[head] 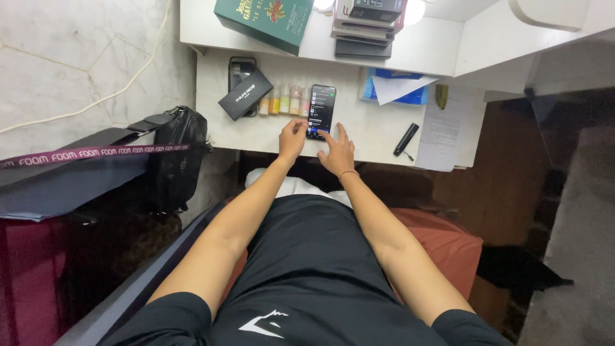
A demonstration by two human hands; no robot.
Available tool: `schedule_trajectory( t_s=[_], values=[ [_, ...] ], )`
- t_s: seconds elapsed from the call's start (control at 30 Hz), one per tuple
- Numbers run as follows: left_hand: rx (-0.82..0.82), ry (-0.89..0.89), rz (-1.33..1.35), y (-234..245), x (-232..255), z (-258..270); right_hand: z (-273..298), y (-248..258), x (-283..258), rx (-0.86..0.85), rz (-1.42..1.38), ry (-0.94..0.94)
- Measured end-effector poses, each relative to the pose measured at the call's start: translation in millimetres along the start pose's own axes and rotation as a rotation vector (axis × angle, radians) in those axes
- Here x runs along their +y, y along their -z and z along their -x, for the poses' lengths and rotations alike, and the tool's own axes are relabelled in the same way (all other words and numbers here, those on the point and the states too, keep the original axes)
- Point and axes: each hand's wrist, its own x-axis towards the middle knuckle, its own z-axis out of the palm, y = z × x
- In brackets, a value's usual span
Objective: The person takes various cosmetic bottles and boxes from a shelf and places them on a vanity table. They handle each item individually, moving them from the shelf to the table surface.
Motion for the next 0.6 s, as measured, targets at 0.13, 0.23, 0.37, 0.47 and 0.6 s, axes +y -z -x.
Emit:
schedule_trajectory(
  t_s=[0.13, 0.23, 0.37, 0.47, 0.6],
  values=[
    [-0.014, 0.010, -0.008, -3, -11, -8, -2, 0, 1, 0.007, 0.005, -0.006],
    [-0.020, 0.021, -0.013, -1, -7, -1, -2, 1, 0, -0.020, 0.024, -0.003],
    [-0.007, 0.009, -0.005, 0, -6, 0, -1, 4, -3, -0.039, 0.043, -0.005],
    [-0.001, 0.013, 0.005, -3, -13, -7, 0, 5, -6, -0.054, 0.074, -0.007],
    [0.003, 0.019, 0.013, -8, -16, -15, -1, 9, -7, -0.043, 0.062, 0.002]
  ],
)
